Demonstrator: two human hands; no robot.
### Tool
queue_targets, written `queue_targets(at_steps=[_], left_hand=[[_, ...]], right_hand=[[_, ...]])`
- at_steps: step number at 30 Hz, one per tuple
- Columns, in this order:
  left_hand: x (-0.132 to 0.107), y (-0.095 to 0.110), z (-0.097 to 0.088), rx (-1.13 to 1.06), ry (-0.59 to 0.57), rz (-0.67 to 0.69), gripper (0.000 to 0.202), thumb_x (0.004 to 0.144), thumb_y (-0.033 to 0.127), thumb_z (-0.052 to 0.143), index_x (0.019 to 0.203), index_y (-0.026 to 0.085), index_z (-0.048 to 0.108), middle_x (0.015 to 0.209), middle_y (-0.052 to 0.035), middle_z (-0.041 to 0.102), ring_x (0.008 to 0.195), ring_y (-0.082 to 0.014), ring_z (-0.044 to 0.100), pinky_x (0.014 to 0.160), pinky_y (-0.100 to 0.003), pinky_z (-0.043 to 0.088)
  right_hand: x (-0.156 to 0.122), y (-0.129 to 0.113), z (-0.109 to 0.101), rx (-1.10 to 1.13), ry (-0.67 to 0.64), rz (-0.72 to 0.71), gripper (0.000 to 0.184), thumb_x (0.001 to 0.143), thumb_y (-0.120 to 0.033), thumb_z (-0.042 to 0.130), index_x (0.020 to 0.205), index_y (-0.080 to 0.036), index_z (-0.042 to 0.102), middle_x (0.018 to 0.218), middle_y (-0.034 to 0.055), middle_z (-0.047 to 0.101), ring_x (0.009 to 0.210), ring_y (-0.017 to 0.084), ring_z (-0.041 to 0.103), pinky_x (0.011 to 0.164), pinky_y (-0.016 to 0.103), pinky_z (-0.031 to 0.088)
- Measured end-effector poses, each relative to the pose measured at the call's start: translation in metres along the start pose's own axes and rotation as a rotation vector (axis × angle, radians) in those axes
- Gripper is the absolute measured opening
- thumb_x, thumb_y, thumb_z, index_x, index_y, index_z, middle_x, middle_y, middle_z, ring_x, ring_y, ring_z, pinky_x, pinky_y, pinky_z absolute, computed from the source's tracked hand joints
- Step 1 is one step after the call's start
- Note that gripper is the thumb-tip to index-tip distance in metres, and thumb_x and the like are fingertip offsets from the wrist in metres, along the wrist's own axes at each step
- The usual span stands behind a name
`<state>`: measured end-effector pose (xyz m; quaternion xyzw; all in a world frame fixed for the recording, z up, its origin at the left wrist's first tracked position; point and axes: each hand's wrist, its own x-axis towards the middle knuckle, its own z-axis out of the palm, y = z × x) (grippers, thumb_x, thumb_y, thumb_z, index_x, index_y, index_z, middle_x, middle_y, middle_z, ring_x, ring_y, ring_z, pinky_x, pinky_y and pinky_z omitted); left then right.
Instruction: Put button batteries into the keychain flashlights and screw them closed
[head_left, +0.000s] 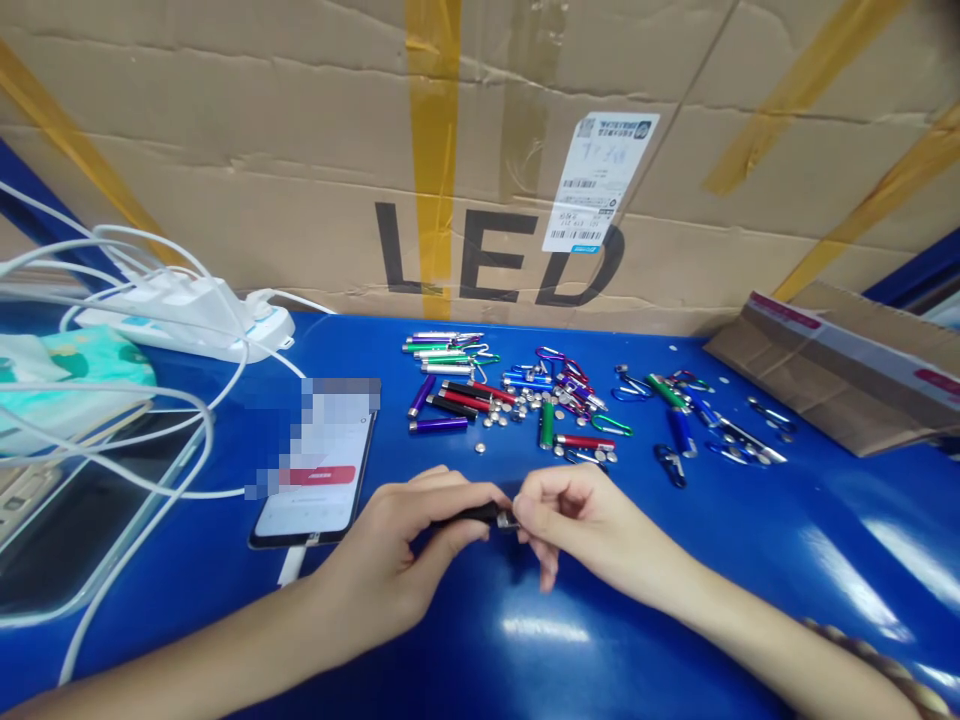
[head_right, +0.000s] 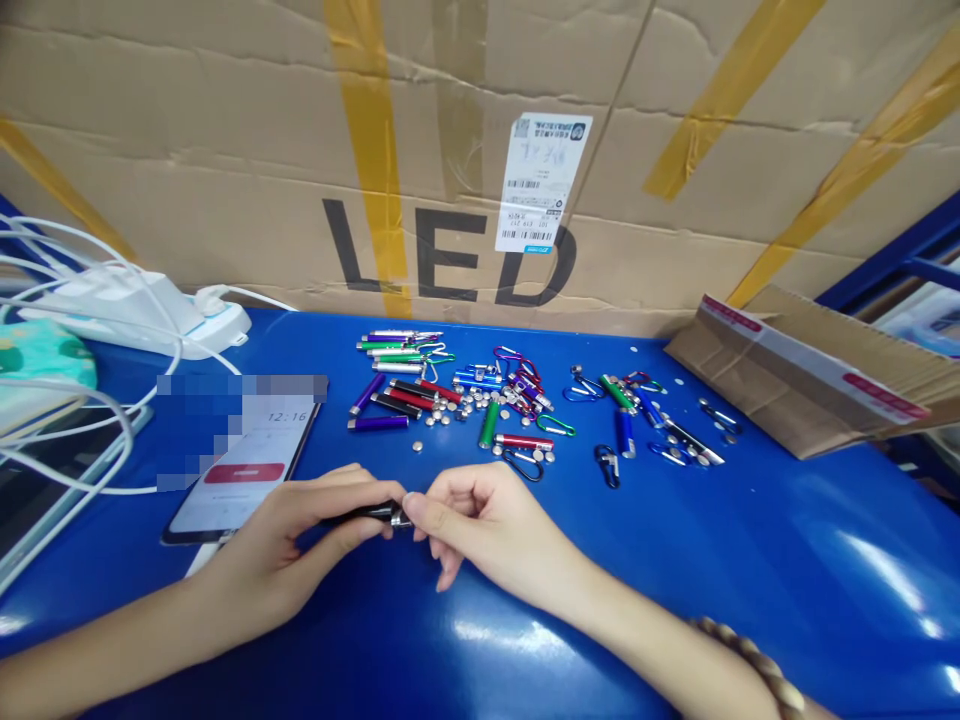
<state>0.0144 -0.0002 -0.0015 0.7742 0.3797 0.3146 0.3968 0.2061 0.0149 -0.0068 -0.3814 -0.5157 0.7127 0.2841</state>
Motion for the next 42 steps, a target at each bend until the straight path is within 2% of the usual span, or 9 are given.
queue_targets(at_steps=[5, 8, 14, 17, 19, 21, 28, 31, 42], left_hand=[[0.0026, -0.0025, 0.0027, -0.239, -0.070, -0.171, 0.023, 0.088, 0.018, 0.047, 0.092, 0.021, 0.069, 0.075, 0.0025, 0.065, 0.074, -0.0122, 0.059, 0.072, -0.020, 0.043], [0.0024, -0.0065, 0.0050, -0.326, -0.069, -0.182, 0.025, 0.088, 0.018, 0.048, 0.101, 0.025, 0.067, 0.083, 0.0037, 0.068, 0.080, -0.0118, 0.060, 0.075, -0.019, 0.044], [0.0031, -0.0064, 0.0023, -0.176, -0.001, -0.175, 0.030, 0.085, 0.015, 0.051, 0.110, 0.027, 0.064, 0.083, 0.0038, 0.068, 0.065, -0.0090, 0.056, 0.062, -0.017, 0.044], [0.0043, -0.0047, 0.0008, -0.138, 0.025, -0.133, 0.031, 0.085, 0.015, 0.051, 0.111, 0.026, 0.063, 0.086, 0.0022, 0.068, 0.078, -0.0116, 0.059, 0.072, -0.020, 0.046], [0.0039, -0.0041, 0.0010, -0.115, 0.028, -0.118, 0.031, 0.086, 0.016, 0.050, 0.113, 0.026, 0.062, 0.086, 0.0015, 0.067, 0.084, -0.0133, 0.060, 0.075, -0.021, 0.046], [0.0027, -0.0042, 0.0020, -0.075, 0.020, -0.127, 0.030, 0.086, 0.018, 0.051, 0.112, 0.026, 0.062, 0.082, 0.0011, 0.067, 0.079, -0.0140, 0.060, 0.068, -0.020, 0.046], [0.0007, -0.0069, 0.0044, 0.027, 0.017, -0.074, 0.026, 0.085, 0.019, 0.054, 0.107, 0.025, 0.066, 0.077, 0.0002, 0.066, 0.072, -0.0140, 0.057, 0.061, -0.020, 0.044], [0.0018, -0.0049, 0.0036, -0.001, 0.023, -0.084, 0.028, 0.084, 0.016, 0.054, 0.109, 0.023, 0.065, 0.077, 0.0002, 0.066, 0.070, -0.0132, 0.058, 0.061, -0.019, 0.044], [0.0046, -0.0049, 0.0009, -0.031, 0.083, -0.035, 0.028, 0.081, 0.014, 0.058, 0.107, 0.021, 0.066, 0.087, -0.0016, 0.072, 0.077, -0.0141, 0.065, 0.064, -0.018, 0.049]], right_hand=[[0.0015, 0.0025, 0.0065, 0.066, 0.101, -0.089, 0.023, 0.064, -0.024, 0.076, 0.075, -0.015, 0.058, 0.057, -0.0033, 0.065, 0.048, 0.007, 0.060, 0.046, 0.015, 0.051], [0.0019, 0.0022, 0.0080, 0.099, 0.108, -0.044, 0.020, 0.065, -0.024, 0.075, 0.074, -0.013, 0.061, 0.062, 0.0011, 0.069, 0.053, 0.009, 0.064, 0.051, 0.016, 0.053], [0.0039, 0.0023, 0.0029, 0.173, 0.150, 0.017, 0.019, 0.062, -0.018, 0.076, 0.079, -0.015, 0.069, 0.064, -0.0010, 0.070, 0.060, 0.007, 0.066, 0.061, 0.015, 0.054], [0.0030, 0.0021, 0.0019, 0.183, 0.140, -0.019, 0.020, 0.063, -0.016, 0.076, 0.082, -0.018, 0.070, 0.070, -0.0007, 0.071, 0.064, 0.007, 0.067, 0.067, 0.015, 0.053], [0.0022, 0.0019, 0.0022, 0.166, 0.136, -0.067, 0.016, 0.066, -0.017, 0.074, 0.082, -0.019, 0.071, 0.071, -0.0005, 0.072, 0.066, 0.007, 0.067, 0.067, 0.016, 0.053], [0.0018, 0.0022, 0.0027, 0.100, 0.163, -0.139, 0.013, 0.069, -0.019, 0.072, 0.082, -0.021, 0.071, 0.071, -0.0008, 0.071, 0.064, 0.007, 0.066, 0.065, 0.016, 0.053], [0.0006, 0.0049, 0.0049, -0.448, 0.316, -0.550, 0.013, 0.072, -0.012, 0.067, 0.080, -0.021, 0.072, 0.074, 0.0011, 0.069, 0.067, 0.010, 0.063, 0.061, 0.020, 0.052], [-0.0013, 0.0034, 0.0045, -0.566, 0.336, -0.685, 0.012, 0.072, -0.008, 0.067, 0.074, -0.018, 0.072, 0.073, 0.0018, 0.069, 0.065, 0.010, 0.063, 0.061, 0.020, 0.052], [-0.0016, 0.0025, 0.0067, -0.660, 0.375, -0.821, 0.012, 0.070, -0.005, 0.067, 0.073, -0.015, 0.070, 0.072, 0.0039, 0.070, 0.065, 0.011, 0.065, 0.061, 0.020, 0.053]])
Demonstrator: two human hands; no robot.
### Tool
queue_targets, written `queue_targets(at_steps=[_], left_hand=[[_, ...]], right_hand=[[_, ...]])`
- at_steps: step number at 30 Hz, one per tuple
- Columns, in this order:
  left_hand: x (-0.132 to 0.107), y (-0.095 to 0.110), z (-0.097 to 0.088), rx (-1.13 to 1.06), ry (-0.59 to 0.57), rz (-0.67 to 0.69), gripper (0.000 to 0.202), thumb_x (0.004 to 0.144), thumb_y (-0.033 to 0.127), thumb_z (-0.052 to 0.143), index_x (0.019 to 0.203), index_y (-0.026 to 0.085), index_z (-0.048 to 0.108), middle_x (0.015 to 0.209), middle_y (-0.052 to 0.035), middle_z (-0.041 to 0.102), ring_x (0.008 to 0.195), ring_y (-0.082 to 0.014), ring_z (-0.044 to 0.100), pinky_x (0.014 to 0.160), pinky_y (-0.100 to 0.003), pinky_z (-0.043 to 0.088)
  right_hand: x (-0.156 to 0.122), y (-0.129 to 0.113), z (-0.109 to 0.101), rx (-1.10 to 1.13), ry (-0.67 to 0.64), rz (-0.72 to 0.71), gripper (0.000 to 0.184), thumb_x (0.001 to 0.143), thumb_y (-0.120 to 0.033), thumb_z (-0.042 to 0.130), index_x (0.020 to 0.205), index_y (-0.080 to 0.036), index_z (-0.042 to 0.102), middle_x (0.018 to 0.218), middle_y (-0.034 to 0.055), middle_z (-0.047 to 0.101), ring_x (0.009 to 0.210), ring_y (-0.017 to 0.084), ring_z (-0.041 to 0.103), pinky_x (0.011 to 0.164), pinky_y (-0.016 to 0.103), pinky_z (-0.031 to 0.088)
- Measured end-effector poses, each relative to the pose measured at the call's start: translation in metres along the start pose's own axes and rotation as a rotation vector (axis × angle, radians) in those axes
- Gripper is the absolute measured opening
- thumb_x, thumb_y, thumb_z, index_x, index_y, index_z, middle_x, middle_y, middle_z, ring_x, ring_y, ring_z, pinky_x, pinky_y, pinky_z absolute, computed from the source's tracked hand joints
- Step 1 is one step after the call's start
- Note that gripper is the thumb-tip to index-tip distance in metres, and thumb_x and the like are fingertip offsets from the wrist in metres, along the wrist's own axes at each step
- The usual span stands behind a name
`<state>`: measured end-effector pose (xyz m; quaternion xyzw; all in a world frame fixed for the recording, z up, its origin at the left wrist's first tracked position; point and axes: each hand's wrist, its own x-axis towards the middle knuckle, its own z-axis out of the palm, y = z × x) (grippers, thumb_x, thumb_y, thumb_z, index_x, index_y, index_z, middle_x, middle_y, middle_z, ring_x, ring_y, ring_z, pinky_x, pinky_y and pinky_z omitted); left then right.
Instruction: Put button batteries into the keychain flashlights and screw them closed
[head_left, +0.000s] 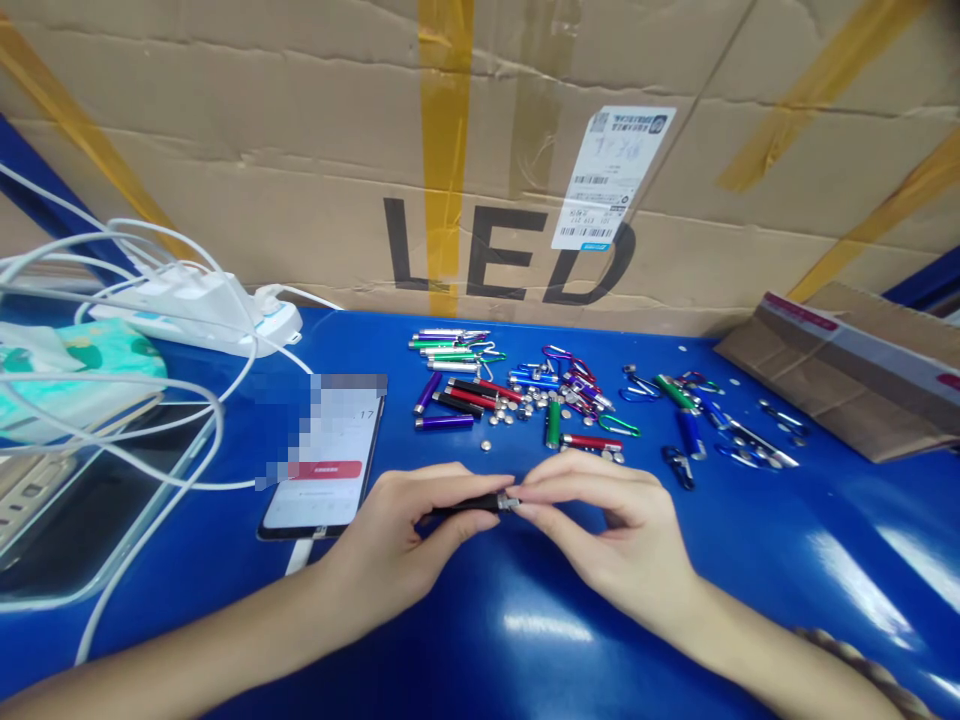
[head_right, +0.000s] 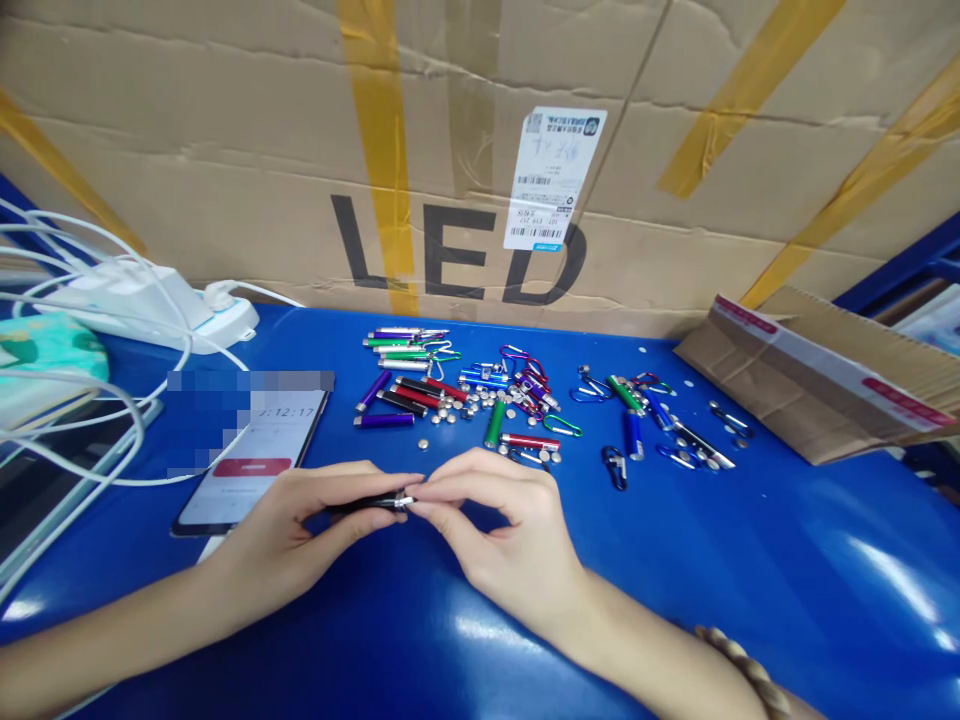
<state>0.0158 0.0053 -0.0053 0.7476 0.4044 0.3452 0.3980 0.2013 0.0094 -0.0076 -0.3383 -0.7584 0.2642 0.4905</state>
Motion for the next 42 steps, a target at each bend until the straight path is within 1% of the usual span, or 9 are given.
queue_targets(at_steps=[11, 17, 20, 23, 27, 32, 36, 39, 42], left_hand=[[-0.004, -0.001, 0.002, 0.045, 0.072, 0.165, 0.031, 0.080, 0.008, 0.057, 0.107, 0.021, 0.067, 0.084, -0.0030, 0.071, 0.074, -0.0134, 0.066, 0.068, -0.019, 0.052], [-0.006, -0.003, 0.004, 0.082, 0.075, 0.225, 0.032, 0.081, 0.006, 0.057, 0.108, 0.019, 0.065, 0.084, -0.0041, 0.071, 0.074, -0.0130, 0.065, 0.068, -0.019, 0.051], [-0.006, -0.003, 0.004, 0.096, 0.051, 0.219, 0.030, 0.082, 0.008, 0.056, 0.109, 0.019, 0.065, 0.084, -0.0048, 0.071, 0.074, -0.0135, 0.065, 0.067, -0.020, 0.051], [-0.006, -0.004, 0.004, 0.121, 0.022, 0.229, 0.028, 0.083, 0.010, 0.055, 0.109, 0.018, 0.065, 0.082, -0.0051, 0.071, 0.072, -0.0139, 0.064, 0.066, -0.021, 0.051], [-0.008, -0.005, 0.005, 0.135, 0.013, 0.272, 0.026, 0.084, 0.011, 0.054, 0.107, 0.016, 0.065, 0.078, -0.0046, 0.069, 0.068, -0.0132, 0.061, 0.064, -0.021, 0.050], [-0.010, -0.009, 0.008, 0.204, -0.015, 0.347, 0.023, 0.088, 0.013, 0.048, 0.105, 0.016, 0.063, 0.080, -0.0050, 0.069, 0.066, -0.0134, 0.058, 0.064, -0.023, 0.048], [-0.015, -0.014, 0.010, 0.292, -0.004, 0.407, 0.027, 0.089, 0.009, 0.045, 0.112, 0.016, 0.056, 0.083, -0.0042, 0.069, 0.069, -0.0130, 0.058, 0.067, -0.024, 0.047], [-0.020, -0.018, 0.008, 0.376, 0.009, 0.462, 0.043, 0.085, -0.001, 0.043, 0.123, 0.020, 0.048, 0.092, -0.0036, 0.068, 0.076, -0.0125, 0.060, 0.073, -0.025, 0.045], [-0.022, -0.019, 0.006, 0.426, 0.009, 0.491, 0.049, 0.083, -0.005, 0.042, 0.125, 0.020, 0.046, 0.095, -0.0042, 0.068, 0.081, -0.0134, 0.060, 0.076, -0.026, 0.045]], right_hand=[[0.001, -0.004, -0.003, -0.009, -0.082, 0.073, 0.008, 0.073, -0.011, 0.066, 0.073, -0.018, 0.071, 0.071, 0.0032, 0.070, 0.061, 0.012, 0.064, 0.056, 0.022, 0.054], [0.002, -0.004, -0.008, -0.103, -0.179, -0.009, 0.009, 0.077, -0.012, 0.062, 0.077, -0.016, 0.071, 0.073, 0.0042, 0.070, 0.063, 0.012, 0.064, 0.059, 0.020, 0.053], [0.000, -0.002, -0.011, -0.188, -0.242, -0.087, 0.011, 0.080, -0.012, 0.058, 0.080, -0.012, 0.069, 0.074, 0.0060, 0.067, 0.066, 0.012, 0.062, 0.062, 0.021, 0.051], [-0.001, -0.001, -0.012, -0.279, -0.369, -0.136, 0.019, 0.087, -0.017, 0.048, 0.080, -0.013, 0.066, 0.073, 0.0057, 0.063, 0.067, 0.013, 0.057, 0.061, 0.024, 0.049], [-0.001, -0.003, -0.011, -0.306, -0.507, -0.091, 0.028, 0.091, -0.019, 0.040, 0.076, -0.014, 0.062, 0.067, 0.0038, 0.057, 0.062, 0.013, 0.050, 0.057, 0.023, 0.043], [-0.004, -0.009, -0.007, -0.158, -0.560, 0.127, 0.028, 0.089, -0.016, 0.040, 0.069, -0.014, 0.059, 0.063, 0.0017, 0.053, 0.060, 0.011, 0.047, 0.056, 0.022, 0.039], [-0.004, -0.011, -0.004, 0.105, -0.582, 0.475, 0.031, 0.089, -0.025, 0.043, 0.065, -0.013, 0.060, 0.055, -0.0023, 0.046, 0.050, 0.007, 0.039, 0.048, 0.021, 0.031], [-0.004, -0.010, -0.004, 0.529, -0.623, 0.759, 0.036, 0.086, -0.036, 0.049, 0.061, -0.012, 0.059, 0.049, -0.0044, 0.039, 0.046, 0.006, 0.034, 0.045, 0.019, 0.026], [-0.004, -0.006, -0.003, 1.020, -0.616, 1.059, 0.031, 0.079, -0.036, 0.061, 0.060, -0.012, 0.058, 0.049, -0.0060, 0.036, 0.044, 0.003, 0.030, 0.044, 0.017, 0.027]])
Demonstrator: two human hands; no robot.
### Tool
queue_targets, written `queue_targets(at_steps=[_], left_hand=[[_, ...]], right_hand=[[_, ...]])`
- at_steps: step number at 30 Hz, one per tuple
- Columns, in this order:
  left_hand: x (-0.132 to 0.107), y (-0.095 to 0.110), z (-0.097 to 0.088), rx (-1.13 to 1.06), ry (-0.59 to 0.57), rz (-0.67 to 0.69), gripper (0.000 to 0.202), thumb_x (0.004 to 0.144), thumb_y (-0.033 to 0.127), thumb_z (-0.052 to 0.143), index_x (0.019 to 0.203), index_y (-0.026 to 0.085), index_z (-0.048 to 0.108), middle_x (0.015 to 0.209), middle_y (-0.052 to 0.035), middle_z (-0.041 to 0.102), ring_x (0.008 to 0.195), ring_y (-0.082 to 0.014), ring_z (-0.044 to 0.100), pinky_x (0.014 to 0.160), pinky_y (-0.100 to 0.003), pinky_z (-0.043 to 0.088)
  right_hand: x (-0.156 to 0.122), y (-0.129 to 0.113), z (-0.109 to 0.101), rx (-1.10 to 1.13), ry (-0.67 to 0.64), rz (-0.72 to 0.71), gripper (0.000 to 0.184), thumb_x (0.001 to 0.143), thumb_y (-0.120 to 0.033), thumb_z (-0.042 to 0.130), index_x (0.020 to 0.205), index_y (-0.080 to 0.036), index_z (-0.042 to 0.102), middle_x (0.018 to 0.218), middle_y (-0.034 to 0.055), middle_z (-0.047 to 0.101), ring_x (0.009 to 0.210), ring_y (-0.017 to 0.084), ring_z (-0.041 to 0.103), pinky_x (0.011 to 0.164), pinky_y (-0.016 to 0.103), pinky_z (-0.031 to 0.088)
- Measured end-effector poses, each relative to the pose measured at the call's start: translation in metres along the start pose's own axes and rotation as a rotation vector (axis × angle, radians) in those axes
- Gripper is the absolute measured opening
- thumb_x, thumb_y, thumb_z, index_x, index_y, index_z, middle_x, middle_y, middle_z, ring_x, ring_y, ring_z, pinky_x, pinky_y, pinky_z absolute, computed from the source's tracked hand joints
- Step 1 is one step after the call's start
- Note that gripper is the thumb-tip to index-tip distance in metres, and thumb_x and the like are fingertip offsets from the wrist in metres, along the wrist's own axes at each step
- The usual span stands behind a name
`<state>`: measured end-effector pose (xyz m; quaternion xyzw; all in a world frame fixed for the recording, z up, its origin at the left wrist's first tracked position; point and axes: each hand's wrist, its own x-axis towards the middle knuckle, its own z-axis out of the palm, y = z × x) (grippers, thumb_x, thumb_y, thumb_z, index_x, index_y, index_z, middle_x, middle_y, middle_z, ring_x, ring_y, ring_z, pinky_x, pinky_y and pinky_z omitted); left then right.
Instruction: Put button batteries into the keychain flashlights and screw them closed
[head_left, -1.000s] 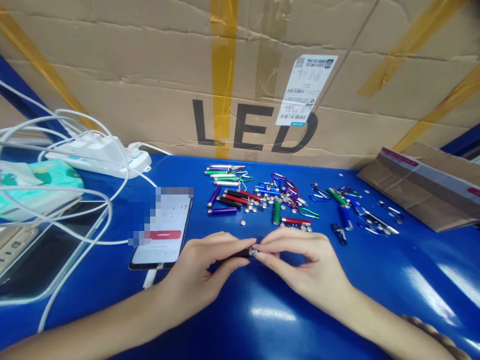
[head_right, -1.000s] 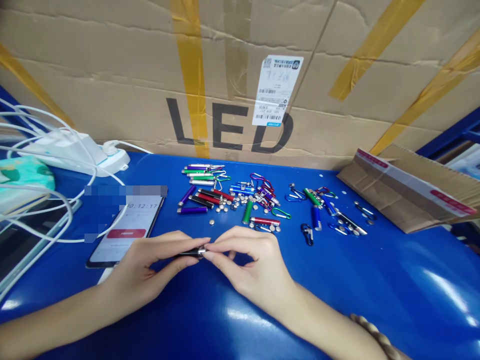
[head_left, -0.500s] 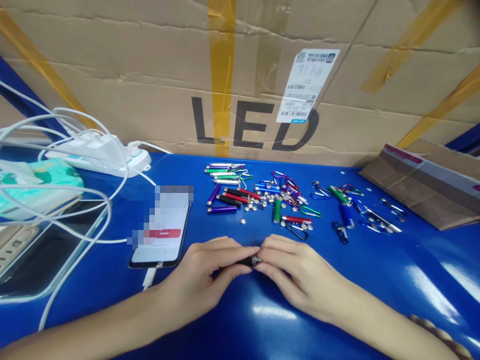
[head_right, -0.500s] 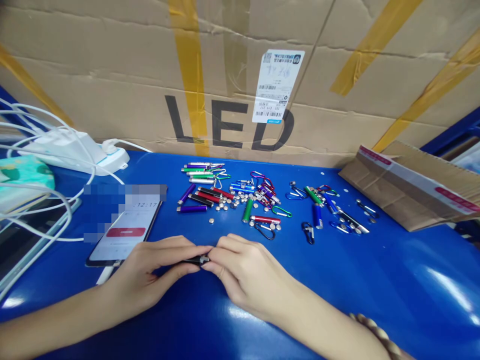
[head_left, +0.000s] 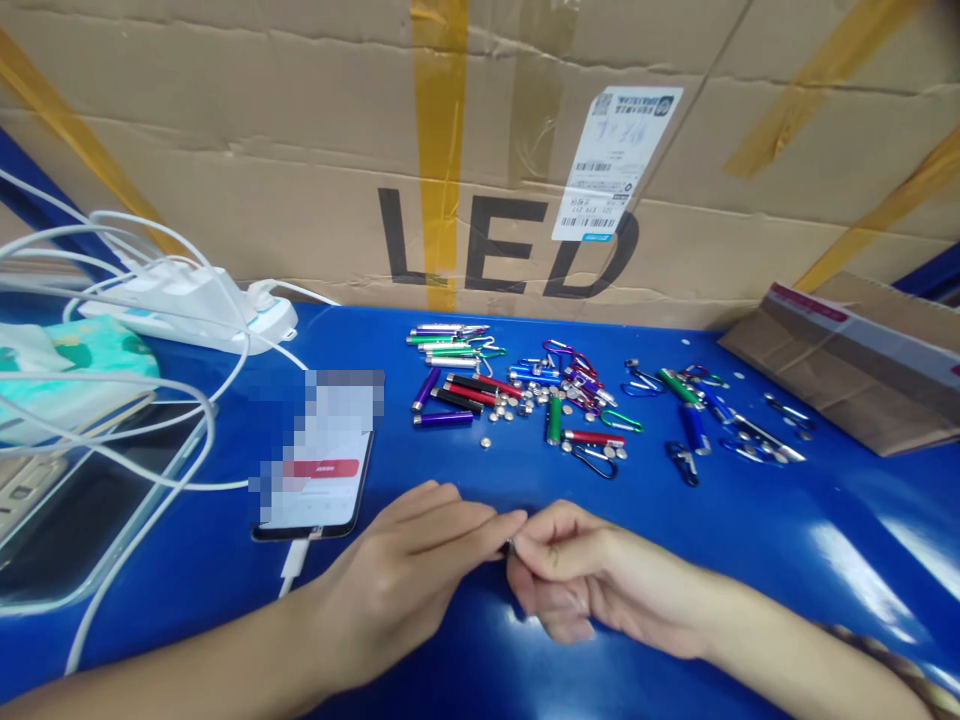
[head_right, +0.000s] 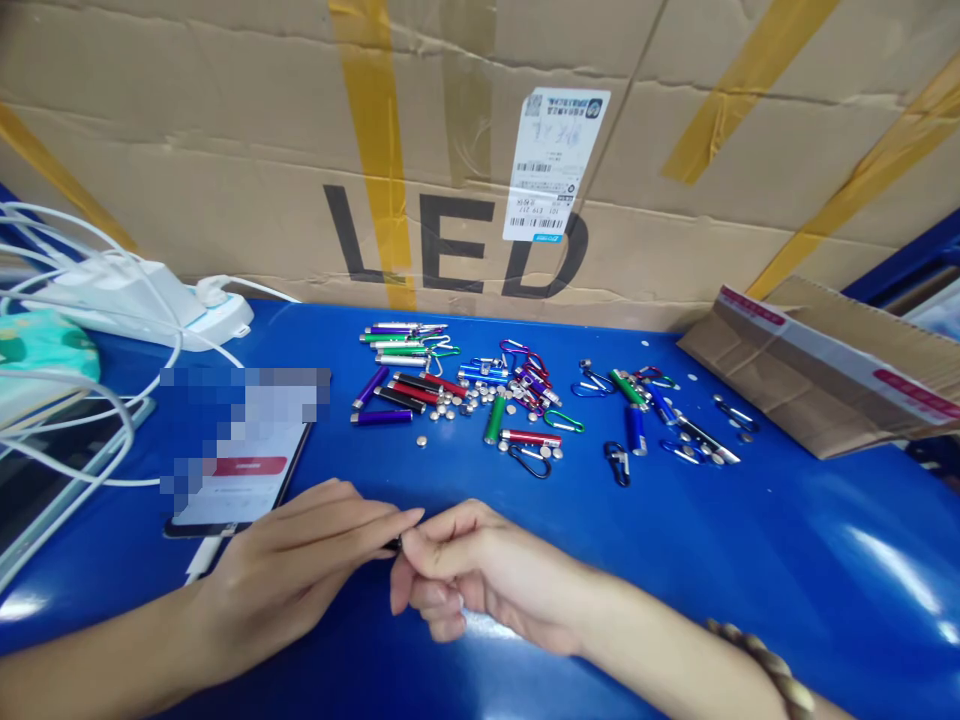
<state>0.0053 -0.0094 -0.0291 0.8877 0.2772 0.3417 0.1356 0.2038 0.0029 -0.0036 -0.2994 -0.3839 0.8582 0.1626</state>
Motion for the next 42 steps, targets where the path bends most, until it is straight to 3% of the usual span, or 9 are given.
queue_targets(at_steps=[3, 8, 11, 15, 18, 21, 32, 40, 42], left_hand=[[0.005, 0.001, 0.000, -0.084, 0.033, -0.042, 0.039, 0.084, -0.001, 0.046, 0.117, 0.017, 0.053, 0.091, -0.0047, 0.069, 0.075, -0.0132, 0.060, 0.073, -0.026, 0.046], [0.018, 0.007, -0.002, -0.268, 0.077, -0.228, 0.026, 0.083, 0.005, 0.052, 0.102, 0.018, 0.064, 0.082, -0.0040, 0.070, 0.069, -0.0129, 0.060, 0.065, -0.023, 0.047], [0.022, 0.009, -0.006, -0.312, 0.039, -0.309, 0.025, 0.083, 0.006, 0.051, 0.098, 0.018, 0.067, 0.077, -0.0029, 0.069, 0.067, -0.0132, 0.060, 0.063, -0.022, 0.047], [0.025, 0.011, -0.011, -0.386, 0.001, -0.458, 0.023, 0.083, 0.009, 0.053, 0.095, 0.020, 0.070, 0.080, -0.0010, 0.070, 0.071, -0.0132, 0.063, 0.064, -0.020, 0.048], [0.025, 0.012, -0.011, -0.421, -0.015, -0.483, 0.022, 0.083, 0.012, 0.054, 0.095, 0.022, 0.070, 0.079, 0.0003, 0.070, 0.071, -0.0130, 0.063, 0.063, -0.019, 0.048], [0.024, 0.012, -0.010, -0.424, -0.024, -0.468, 0.023, 0.083, 0.011, 0.054, 0.096, 0.022, 0.070, 0.077, 0.0005, 0.070, 0.068, -0.0127, 0.062, 0.061, -0.018, 0.048], [0.017, 0.007, -0.001, -0.285, 0.075, -0.280, 0.033, 0.085, 0.011, 0.054, 0.116, 0.021, 0.060, 0.079, -0.0016, 0.071, 0.068, -0.0122, 0.063, 0.065, -0.021, 0.051], [0.015, 0.005, 0.001, -0.180, 0.063, -0.082, 0.030, 0.092, 0.018, 0.045, 0.120, 0.017, 0.055, 0.082, -0.0041, 0.069, 0.067, -0.0113, 0.062, 0.064, -0.021, 0.051], [0.012, 0.005, 0.001, -0.135, 0.036, -0.043, 0.030, 0.092, 0.016, 0.044, 0.121, 0.015, 0.053, 0.082, -0.0044, 0.069, 0.069, -0.0117, 0.062, 0.065, -0.022, 0.051]], right_hand=[[0.001, 0.000, -0.002, 0.114, -0.004, 0.024, 0.024, 0.079, -0.033, 0.063, 0.068, -0.011, 0.063, 0.050, -0.0064, 0.037, 0.043, 0.003, 0.031, 0.043, 0.015, 0.031], [0.003, -0.002, 0.000, -0.333, 0.137, -0.166, 0.038, 0.084, -0.045, 0.052, 0.071, -0.012, 0.064, 0.047, -0.0052, 0.045, 0.039, 0.003, 0.041, 0.042, 0.016, 0.037], [0.004, -0.002, -0.001, -0.503, 0.281, -0.228, 0.036, 0.078, -0.046, 0.058, 0.064, -0.013, 0.060, 0.048, -0.0054, 0.046, 0.039, 0.004, 0.042, 0.039, 0.015, 0.038], [0.002, -0.002, -0.005, -0.832, 0.585, -0.604, 0.018, 0.068, -0.031, 0.072, 0.076, -0.016, 0.064, 0.058, -0.0031, 0.057, 0.050, 0.007, 0.052, 0.045, 0.016, 0.045], [-0.003, -0.003, -0.008, -1.101, 0.564, -0.926, 0.014, 0.072, -0.019, 0.070, 0.085, -0.020, 0.069, 0.075, 0.0018, 0.065, 0.064, 0.011, 0.061, 0.059, 0.020, 0.052], [-0.006, -0.003, -0.008, -1.295, 0.487, -1.072, 0.015, 0.076, -0.010, 0.064, 0.085, -0.019, 0.071, 0.081, 0.0045, 0.067, 0.071, 0.012, 0.063, 0.064, 0.020, 0.054], [-0.004, 0.001, -0.002, -1.304, 0.579, -0.980, 0.008, 0.076, -0.010, 0.063, 0.078, -0.015, 0.068, 0.073, 0.0036, 0.067, 0.065, 0.012, 0.063, 0.061, 0.019, 0.052], [-0.006, 0.005, 0.002, -1.306, 0.459, -0.828, 0.022, 0.084, -0.010, 0.048, 0.070, -0.012, 0.065, 0.063, 0.0032, 0.059, 0.056, 0.010, 0.053, 0.052, 0.019, 0.043], [-0.006, 0.005, 0.004, -1.222, 0.435, -0.719, 0.025, 0.084, -0.011, 0.047, 0.066, -0.012, 0.064, 0.059, 0.0022, 0.056, 0.053, 0.009, 0.050, 0.050, 0.019, 0.041]])
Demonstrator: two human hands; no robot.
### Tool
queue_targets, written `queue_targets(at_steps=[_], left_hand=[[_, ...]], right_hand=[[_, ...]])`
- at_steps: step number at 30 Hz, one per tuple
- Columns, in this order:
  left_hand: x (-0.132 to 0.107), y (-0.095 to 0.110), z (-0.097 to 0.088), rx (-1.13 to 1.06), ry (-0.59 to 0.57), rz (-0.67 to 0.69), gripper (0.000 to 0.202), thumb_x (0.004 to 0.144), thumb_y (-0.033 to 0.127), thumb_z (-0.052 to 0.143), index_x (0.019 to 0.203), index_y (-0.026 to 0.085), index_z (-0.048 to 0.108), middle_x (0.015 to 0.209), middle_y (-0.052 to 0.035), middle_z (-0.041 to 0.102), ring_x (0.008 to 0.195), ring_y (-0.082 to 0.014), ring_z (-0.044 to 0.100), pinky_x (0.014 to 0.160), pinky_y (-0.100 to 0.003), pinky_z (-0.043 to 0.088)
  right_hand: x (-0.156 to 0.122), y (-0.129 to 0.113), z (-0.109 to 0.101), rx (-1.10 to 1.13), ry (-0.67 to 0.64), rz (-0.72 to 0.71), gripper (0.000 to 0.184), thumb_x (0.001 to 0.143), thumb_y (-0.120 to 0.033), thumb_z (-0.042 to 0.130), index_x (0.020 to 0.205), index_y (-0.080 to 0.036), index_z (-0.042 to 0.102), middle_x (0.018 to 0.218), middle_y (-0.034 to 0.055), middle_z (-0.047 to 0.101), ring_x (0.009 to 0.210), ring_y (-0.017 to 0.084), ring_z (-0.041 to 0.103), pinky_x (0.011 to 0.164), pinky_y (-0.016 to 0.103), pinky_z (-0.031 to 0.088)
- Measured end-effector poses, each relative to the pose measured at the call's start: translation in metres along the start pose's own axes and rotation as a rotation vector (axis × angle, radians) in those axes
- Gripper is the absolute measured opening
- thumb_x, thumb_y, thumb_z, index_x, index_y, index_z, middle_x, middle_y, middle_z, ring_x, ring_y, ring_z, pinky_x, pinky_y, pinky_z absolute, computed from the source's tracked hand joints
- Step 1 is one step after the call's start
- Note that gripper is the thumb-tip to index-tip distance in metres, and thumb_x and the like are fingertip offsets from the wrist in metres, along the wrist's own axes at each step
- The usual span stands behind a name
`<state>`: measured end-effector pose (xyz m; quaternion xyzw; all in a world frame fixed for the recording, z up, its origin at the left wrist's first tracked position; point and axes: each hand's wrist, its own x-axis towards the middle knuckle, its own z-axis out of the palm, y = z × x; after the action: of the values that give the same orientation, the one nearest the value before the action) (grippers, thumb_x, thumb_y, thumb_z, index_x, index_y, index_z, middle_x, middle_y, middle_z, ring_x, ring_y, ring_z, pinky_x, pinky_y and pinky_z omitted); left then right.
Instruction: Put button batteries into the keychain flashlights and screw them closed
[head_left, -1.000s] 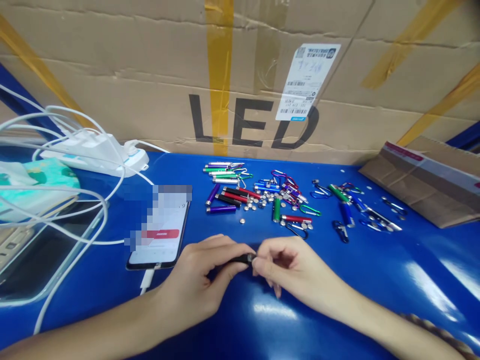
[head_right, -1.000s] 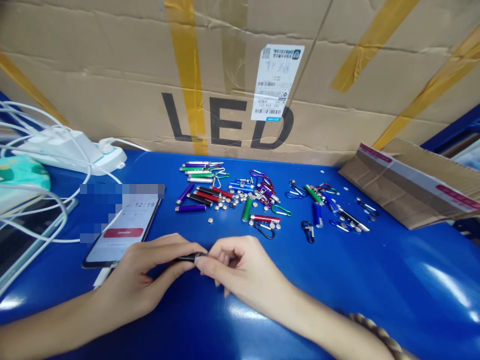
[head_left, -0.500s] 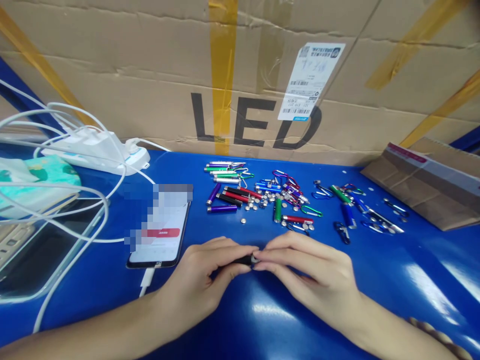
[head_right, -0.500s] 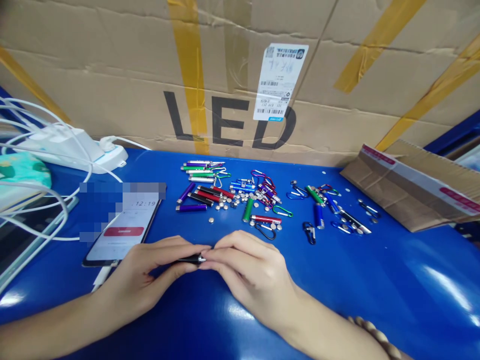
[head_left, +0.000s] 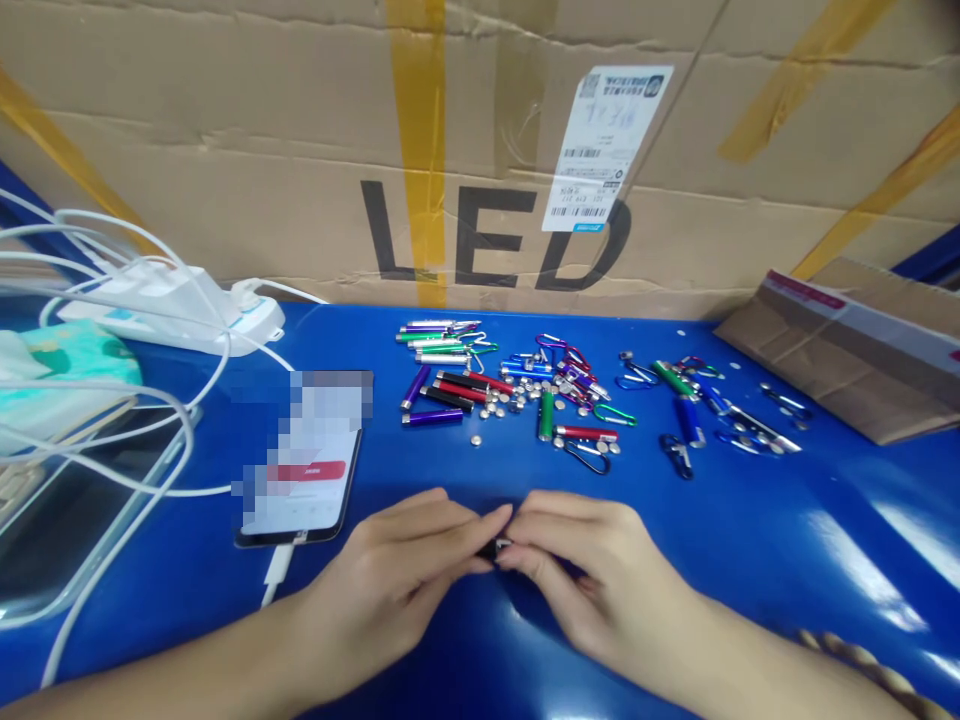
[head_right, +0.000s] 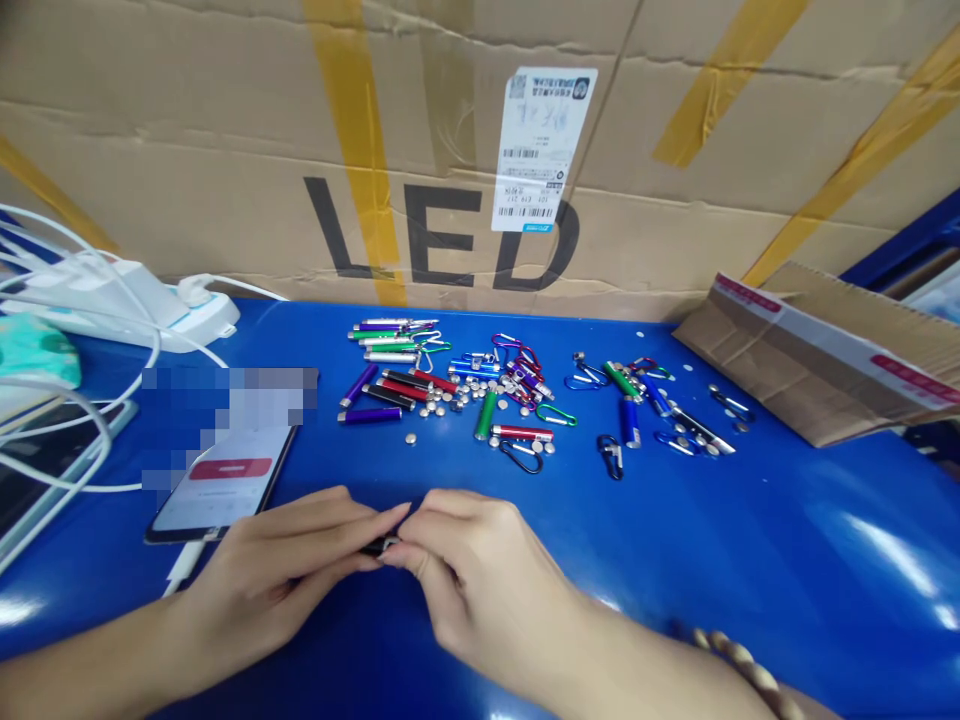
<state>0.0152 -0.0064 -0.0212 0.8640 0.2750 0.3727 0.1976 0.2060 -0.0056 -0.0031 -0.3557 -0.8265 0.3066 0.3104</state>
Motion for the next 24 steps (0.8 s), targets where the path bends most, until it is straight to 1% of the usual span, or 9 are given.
queue_targets(at_steps=[2, 5, 8, 10, 13, 17, 19, 22, 24], left_hand=[[-0.004, -0.001, -0.002, 0.068, -0.044, 0.033, 0.034, 0.091, 0.009, 0.042, 0.124, 0.015, 0.049, 0.086, -0.0043, 0.069, 0.073, -0.0126, 0.061, 0.070, -0.025, 0.049], [-0.009, -0.001, -0.006, 0.165, -0.099, 0.089, 0.043, 0.088, -0.001, 0.039, 0.129, 0.013, 0.044, 0.094, -0.0068, 0.068, 0.077, -0.0139, 0.059, 0.071, -0.027, 0.048], [-0.010, -0.001, -0.010, 0.218, -0.108, 0.137, 0.049, 0.086, -0.004, 0.036, 0.132, 0.011, 0.039, 0.103, -0.0104, 0.066, 0.084, -0.0158, 0.059, 0.076, -0.029, 0.047], [-0.008, -0.001, -0.010, 0.214, -0.095, 0.135, 0.048, 0.087, -0.004, 0.036, 0.132, 0.012, 0.038, 0.104, -0.0102, 0.066, 0.088, -0.0153, 0.059, 0.080, -0.029, 0.047], [-0.002, -0.001, -0.007, 0.144, -0.065, 0.057, 0.043, 0.090, 0.002, 0.039, 0.131, 0.014, 0.040, 0.094, -0.0064, 0.067, 0.081, -0.0121, 0.061, 0.076, -0.024, 0.049], [0.006, 0.002, -0.005, 0.061, 0.020, -0.004, 0.035, 0.091, 0.012, 0.044, 0.126, 0.018, 0.047, 0.081, -0.0016, 0.066, 0.069, -0.0095, 0.060, 0.066, -0.020, 0.050], [0.009, 0.005, -0.005, 0.032, 0.035, -0.014, 0.033, 0.092, 0.015, 0.044, 0.124, 0.019, 0.049, 0.079, -0.0010, 0.067, 0.067, -0.0091, 0.060, 0.065, -0.019, 0.050], [0.009, 0.006, -0.006, -0.012, 0.021, -0.029, 0.033, 0.092, 0.016, 0.044, 0.124, 0.020, 0.050, 0.077, -0.0001, 0.067, 0.065, -0.0084, 0.059, 0.063, -0.018, 0.049], [0.007, 0.005, -0.006, -0.033, 0.007, -0.012, 0.033, 0.092, 0.016, 0.045, 0.124, 0.019, 0.050, 0.079, -0.0009, 0.067, 0.066, -0.0087, 0.059, 0.063, -0.019, 0.048]], right_hand=[[0.001, 0.000, 0.001, 0.219, -0.096, 0.224, 0.026, 0.085, -0.016, 0.047, 0.064, -0.012, 0.062, 0.058, 0.0011, 0.055, 0.050, 0.007, 0.050, 0.048, 0.017, 0.040], [0.002, 0.003, 0.003, 0.776, -0.300, 0.611, 0.033, 0.084, -0.034, 0.052, 0.061, -0.011, 0.057, 0.052, -0.0011, 0.051, 0.042, 0.005, 0.049, 0.041, 0.014, 0.040], [0.004, 0.004, 0.005, 1.320, -0.389, 0.803, 0.035, 0.075, -0.041, 0.063, 0.060, -0.011, 0.054, 0.049, -0.0043, 0.047, 0.038, 0.003, 0.043, 0.038, 0.014, 0.044], [0.005, 0.003, 0.005, 1.511, -0.366, 0.876, 0.032, 0.072, -0.039, 0.067, 0.061, -0.011, 0.054, 0.048, -0.0063, 0.045, 0.037, 0.002, 0.039, 0.038, 0.016, 0.049], [0.007, 0.003, 0.003, 1.496, -0.320, 0.896, 0.033, 0.073, -0.040, 0.066, 0.063, -0.011, 0.054, 0.048, -0.0065, 0.045, 0.037, 0.002, 0.040, 0.039, 0.018, 0.051], [0.008, 0.007, -0.001, 1.210, -0.313, 0.760, 0.045, 0.080, -0.050, 0.055, 0.059, -0.010, 0.055, 0.044, -0.0056, 0.046, 0.034, 0.004, 0.047, 0.037, 0.016, 0.047], [0.008, 0.009, -0.002, 1.141, -0.342, 0.723, 0.046, 0.080, -0.051, 0.053, 0.061, -0.010, 0.056, 0.045, -0.0050, 0.047, 0.036, 0.005, 0.051, 0.039, 0.015, 0.046], [0.008, 0.008, -0.003, 1.050, -0.382, 0.673, 0.043, 0.079, -0.050, 0.054, 0.065, -0.010, 0.058, 0.052, -0.0032, 0.051, 0.044, 0.007, 0.057, 0.042, 0.015, 0.044], [0.008, 0.005, -0.005, 0.909, -0.382, 0.619, 0.038, 0.082, -0.044, 0.052, 0.065, -0.010, 0.058, 0.053, -0.0028, 0.051, 0.046, 0.006, 0.055, 0.045, 0.015, 0.044]])
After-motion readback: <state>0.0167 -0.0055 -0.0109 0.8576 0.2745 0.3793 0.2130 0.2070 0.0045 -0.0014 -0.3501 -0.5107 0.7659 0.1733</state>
